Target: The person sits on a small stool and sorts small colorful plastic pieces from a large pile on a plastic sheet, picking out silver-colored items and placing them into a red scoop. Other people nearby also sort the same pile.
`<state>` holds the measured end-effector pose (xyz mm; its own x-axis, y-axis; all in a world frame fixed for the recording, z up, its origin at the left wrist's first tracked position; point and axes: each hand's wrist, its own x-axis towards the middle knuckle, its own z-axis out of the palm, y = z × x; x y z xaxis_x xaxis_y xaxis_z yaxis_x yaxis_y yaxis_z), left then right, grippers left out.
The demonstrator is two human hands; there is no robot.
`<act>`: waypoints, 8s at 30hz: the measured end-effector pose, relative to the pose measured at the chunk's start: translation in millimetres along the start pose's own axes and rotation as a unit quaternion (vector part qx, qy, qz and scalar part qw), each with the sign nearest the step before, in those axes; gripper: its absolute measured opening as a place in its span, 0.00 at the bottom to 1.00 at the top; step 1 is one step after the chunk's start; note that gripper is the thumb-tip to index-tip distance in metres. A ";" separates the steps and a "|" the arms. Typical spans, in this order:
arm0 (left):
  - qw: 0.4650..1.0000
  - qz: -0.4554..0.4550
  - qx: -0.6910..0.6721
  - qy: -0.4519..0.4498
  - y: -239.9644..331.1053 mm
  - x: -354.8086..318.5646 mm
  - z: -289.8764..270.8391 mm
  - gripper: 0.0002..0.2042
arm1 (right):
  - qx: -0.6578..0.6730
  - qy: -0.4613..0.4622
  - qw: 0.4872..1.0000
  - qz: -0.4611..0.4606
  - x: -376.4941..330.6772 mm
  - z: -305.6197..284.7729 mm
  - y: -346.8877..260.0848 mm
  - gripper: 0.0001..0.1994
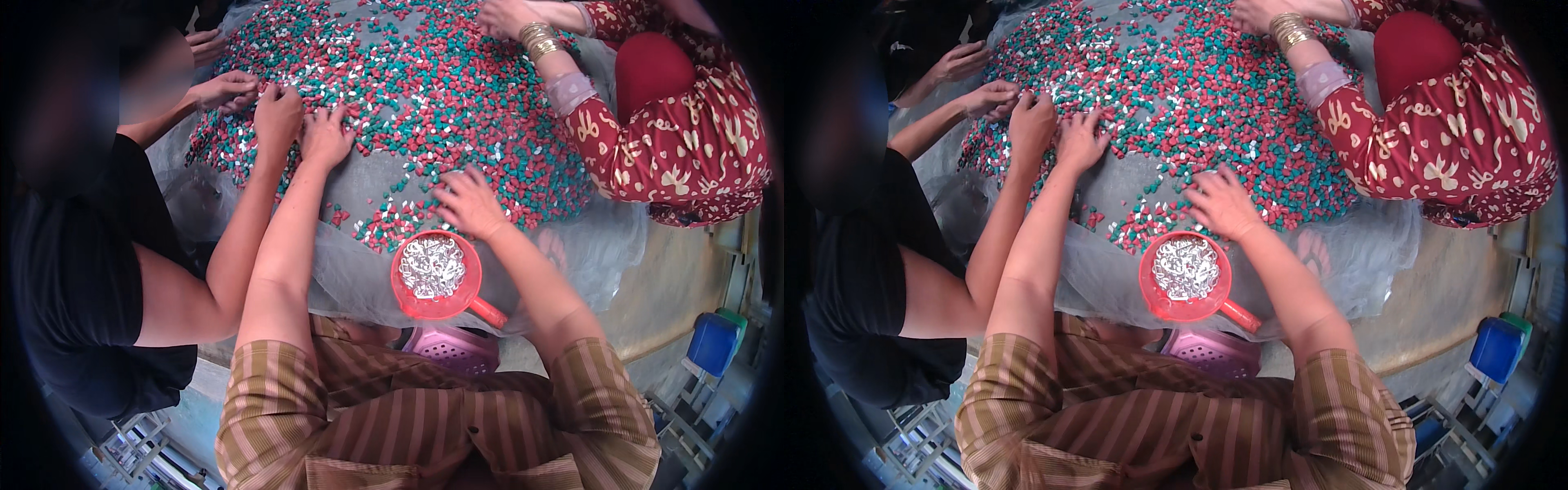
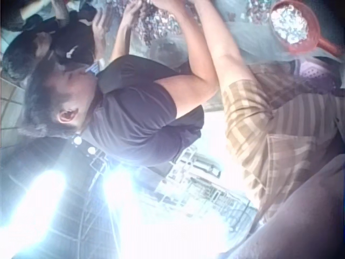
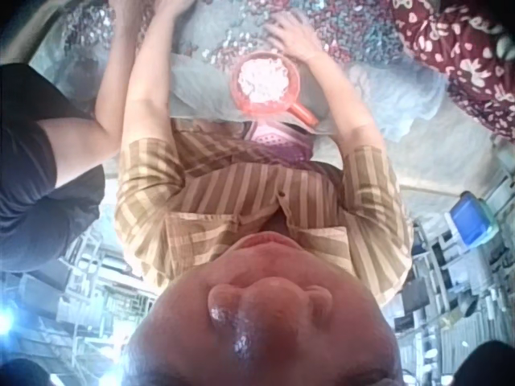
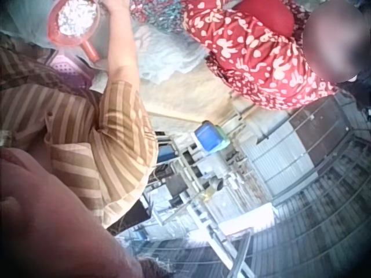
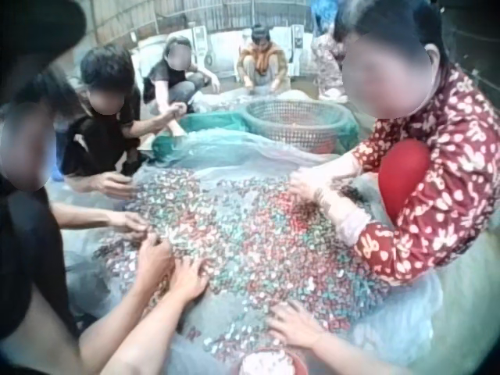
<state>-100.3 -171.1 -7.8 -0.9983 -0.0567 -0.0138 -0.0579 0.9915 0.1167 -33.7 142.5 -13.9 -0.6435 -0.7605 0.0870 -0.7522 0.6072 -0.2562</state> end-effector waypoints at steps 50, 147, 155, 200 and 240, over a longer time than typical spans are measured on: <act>0.953 0.231 -0.008 -0.198 11.1 -67.1 -14.5 0.10 | 0.498 0.034 0.814 0.296 82.5 20.9 -31.4 0.11; 0.967 -0.177 -0.047 -0.178 -61.2 -106.5 -36.0 0.09 | 0.157 -0.252 0.924 0.241 -38.2 -77.3 -57.2 0.11; 0.957 -0.186 -0.163 -0.151 -87.9 -103.1 -33.1 0.08 | 0.151 -0.243 0.931 0.227 -39.9 -74.6 -55.0 0.10; 0.980 0.102 -0.078 -0.154 -32.7 -120.6 -38.6 0.23 | 0.130 -0.251 0.928 0.244 -39.7 -72.8 -59.9 0.12; 0.845 0.363 -0.291 -0.265 112.0 -145.6 -100.2 0.08 | 0.130 -0.246 0.934 0.225 -38.8 -75.2 -59.0 0.11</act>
<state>37.9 -63.5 106.8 -0.6380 0.7547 -0.1532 0.4204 0.5080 0.7518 25.0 153.5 70.3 -0.6950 -0.4944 -0.5221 -0.3207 0.8630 -0.3904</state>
